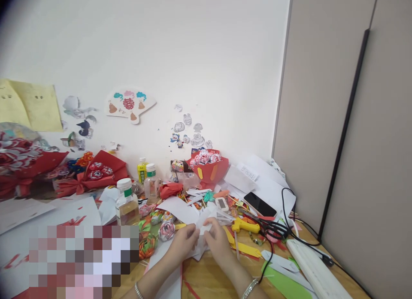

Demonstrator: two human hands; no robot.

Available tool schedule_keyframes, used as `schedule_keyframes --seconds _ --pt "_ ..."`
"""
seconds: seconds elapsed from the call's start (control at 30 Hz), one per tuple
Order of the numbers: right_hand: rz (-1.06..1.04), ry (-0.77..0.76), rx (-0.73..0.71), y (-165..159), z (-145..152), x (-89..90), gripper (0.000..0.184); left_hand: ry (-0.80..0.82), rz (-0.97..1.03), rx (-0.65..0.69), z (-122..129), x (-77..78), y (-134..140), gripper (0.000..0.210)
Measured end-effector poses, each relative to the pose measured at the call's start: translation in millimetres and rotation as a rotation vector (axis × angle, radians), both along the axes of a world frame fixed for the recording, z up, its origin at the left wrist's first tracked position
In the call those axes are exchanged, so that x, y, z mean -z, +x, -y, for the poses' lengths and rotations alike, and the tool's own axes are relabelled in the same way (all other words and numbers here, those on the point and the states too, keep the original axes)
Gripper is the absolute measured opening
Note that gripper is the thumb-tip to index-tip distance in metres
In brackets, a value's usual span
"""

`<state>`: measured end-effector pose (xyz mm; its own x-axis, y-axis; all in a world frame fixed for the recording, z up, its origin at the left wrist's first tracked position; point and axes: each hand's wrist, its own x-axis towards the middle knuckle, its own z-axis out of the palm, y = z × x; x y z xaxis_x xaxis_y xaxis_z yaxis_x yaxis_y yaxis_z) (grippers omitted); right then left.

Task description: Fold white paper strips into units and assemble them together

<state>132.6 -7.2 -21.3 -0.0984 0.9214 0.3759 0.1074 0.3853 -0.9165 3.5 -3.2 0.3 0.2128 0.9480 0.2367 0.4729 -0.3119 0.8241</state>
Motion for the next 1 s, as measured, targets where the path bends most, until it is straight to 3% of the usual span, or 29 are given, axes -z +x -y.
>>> schedule_keyframes --seconds 0.13,0.3,0.37,0.5,0.6,0.8,1.0 --pt "0.115 0.058 0.071 5 -2 1.0 0.028 -0.047 0.007 0.028 -2 2.5 -1 0.022" --pt "0.206 0.255 0.392 23 -10 -9.1 0.030 0.047 -0.135 -0.014 -5 5.0 -9 0.021" --pt "0.232 0.334 0.452 30 -14 -12.8 0.030 0.091 -0.202 0.018 -5 3.9 -12 0.021" --pt "0.249 0.319 0.377 34 -21 -11.9 0.022 0.196 -0.274 0.028 -7 2.8 -14 0.022" --pt "0.244 0.230 0.339 31 -23 -6.9 0.015 0.174 -0.173 0.026 -13 2.2 -16 0.025" --pt "0.145 0.155 0.202 27 -22 -5.5 0.014 -0.083 0.161 0.102 -15 -4.3 -18 0.029" --pt "-0.028 0.011 -0.007 26 -20 -7.1 0.023 -0.290 0.320 0.196 -14 -8.1 -19 0.046"
